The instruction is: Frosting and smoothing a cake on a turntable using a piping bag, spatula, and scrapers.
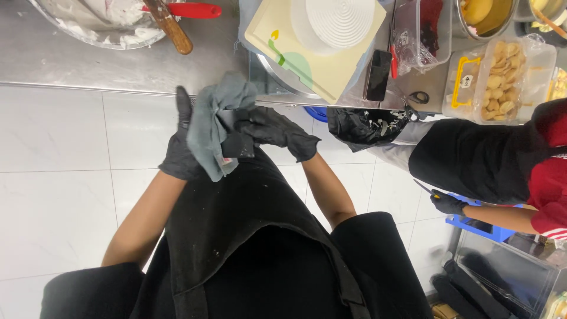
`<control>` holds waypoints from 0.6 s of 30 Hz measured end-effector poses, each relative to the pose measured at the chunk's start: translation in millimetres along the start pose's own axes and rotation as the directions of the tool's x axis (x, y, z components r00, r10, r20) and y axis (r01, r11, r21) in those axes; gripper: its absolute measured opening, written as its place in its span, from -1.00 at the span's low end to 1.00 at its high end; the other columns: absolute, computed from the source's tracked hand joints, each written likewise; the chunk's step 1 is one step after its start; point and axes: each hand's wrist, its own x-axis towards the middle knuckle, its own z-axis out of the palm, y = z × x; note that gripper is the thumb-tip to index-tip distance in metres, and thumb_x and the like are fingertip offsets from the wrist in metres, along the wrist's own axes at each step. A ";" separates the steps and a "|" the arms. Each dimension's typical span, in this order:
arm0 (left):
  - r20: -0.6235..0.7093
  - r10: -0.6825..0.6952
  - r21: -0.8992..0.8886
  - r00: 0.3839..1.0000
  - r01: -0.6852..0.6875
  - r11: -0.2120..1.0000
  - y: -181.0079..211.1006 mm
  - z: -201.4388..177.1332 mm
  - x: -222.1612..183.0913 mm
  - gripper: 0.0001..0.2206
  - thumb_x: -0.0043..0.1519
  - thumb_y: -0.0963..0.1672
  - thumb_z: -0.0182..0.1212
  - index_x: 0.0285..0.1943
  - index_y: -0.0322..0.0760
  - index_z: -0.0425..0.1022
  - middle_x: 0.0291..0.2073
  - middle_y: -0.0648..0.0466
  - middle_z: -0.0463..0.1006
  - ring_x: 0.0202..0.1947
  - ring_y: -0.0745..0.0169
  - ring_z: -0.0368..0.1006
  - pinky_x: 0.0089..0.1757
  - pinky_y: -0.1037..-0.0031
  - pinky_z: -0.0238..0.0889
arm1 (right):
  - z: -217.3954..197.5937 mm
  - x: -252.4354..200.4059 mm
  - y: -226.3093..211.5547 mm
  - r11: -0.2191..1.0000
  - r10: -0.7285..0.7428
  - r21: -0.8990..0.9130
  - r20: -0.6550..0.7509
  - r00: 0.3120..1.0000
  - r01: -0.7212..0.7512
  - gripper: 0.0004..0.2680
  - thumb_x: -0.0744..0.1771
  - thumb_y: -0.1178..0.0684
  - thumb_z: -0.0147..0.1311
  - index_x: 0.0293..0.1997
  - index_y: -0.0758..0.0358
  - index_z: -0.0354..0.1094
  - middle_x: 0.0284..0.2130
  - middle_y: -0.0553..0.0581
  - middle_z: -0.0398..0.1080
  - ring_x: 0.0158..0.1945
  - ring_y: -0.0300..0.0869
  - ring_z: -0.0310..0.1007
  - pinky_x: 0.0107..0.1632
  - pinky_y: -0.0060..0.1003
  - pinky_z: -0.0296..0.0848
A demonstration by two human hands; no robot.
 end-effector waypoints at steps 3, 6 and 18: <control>-0.275 0.456 0.826 0.847 -0.035 0.562 -12.8 3.6 26.0 -0.56 0.28 0.03 0.37 0.13 -0.40 0.49 -0.10 0.06 0.58 -0.11 0.39 0.47 -0.07 0.53 0.40 | 18.9 29.8 25.1 0.989 -0.009 -0.148 0.032 0.999 0.013 -0.69 0.37 -0.19 0.08 -0.26 0.31 0.51 -0.54 0.16 0.52 -0.46 -0.15 0.59 -0.28 -0.23 0.52; -0.455 0.384 0.709 0.804 0.065 0.702 -6.5 -3.2 41.8 -0.68 0.17 -0.08 0.43 -0.02 -0.37 0.51 -0.23 0.01 0.62 -0.24 0.30 0.53 -0.17 0.46 0.48 | 25.2 34.1 13.0 0.958 -0.182 -0.224 0.010 0.983 0.180 -0.68 0.38 -0.19 0.02 -0.29 0.30 0.51 -0.55 0.15 0.52 -0.48 -0.07 0.57 -0.29 -0.18 0.50; -0.564 0.468 0.738 0.680 0.162 0.655 53.0 -124.5 109.9 -0.53 0.26 0.02 0.38 0.21 -0.37 0.51 -0.09 0.11 0.54 -0.14 0.31 0.38 -0.09 0.51 0.33 | 35.0 -17.4 77.7 0.802 -0.073 0.537 -0.347 0.935 0.262 -0.82 0.38 0.17 0.23 0.08 0.40 0.45 -0.12 0.21 0.52 -0.06 -0.12 0.53 -0.02 -0.22 0.52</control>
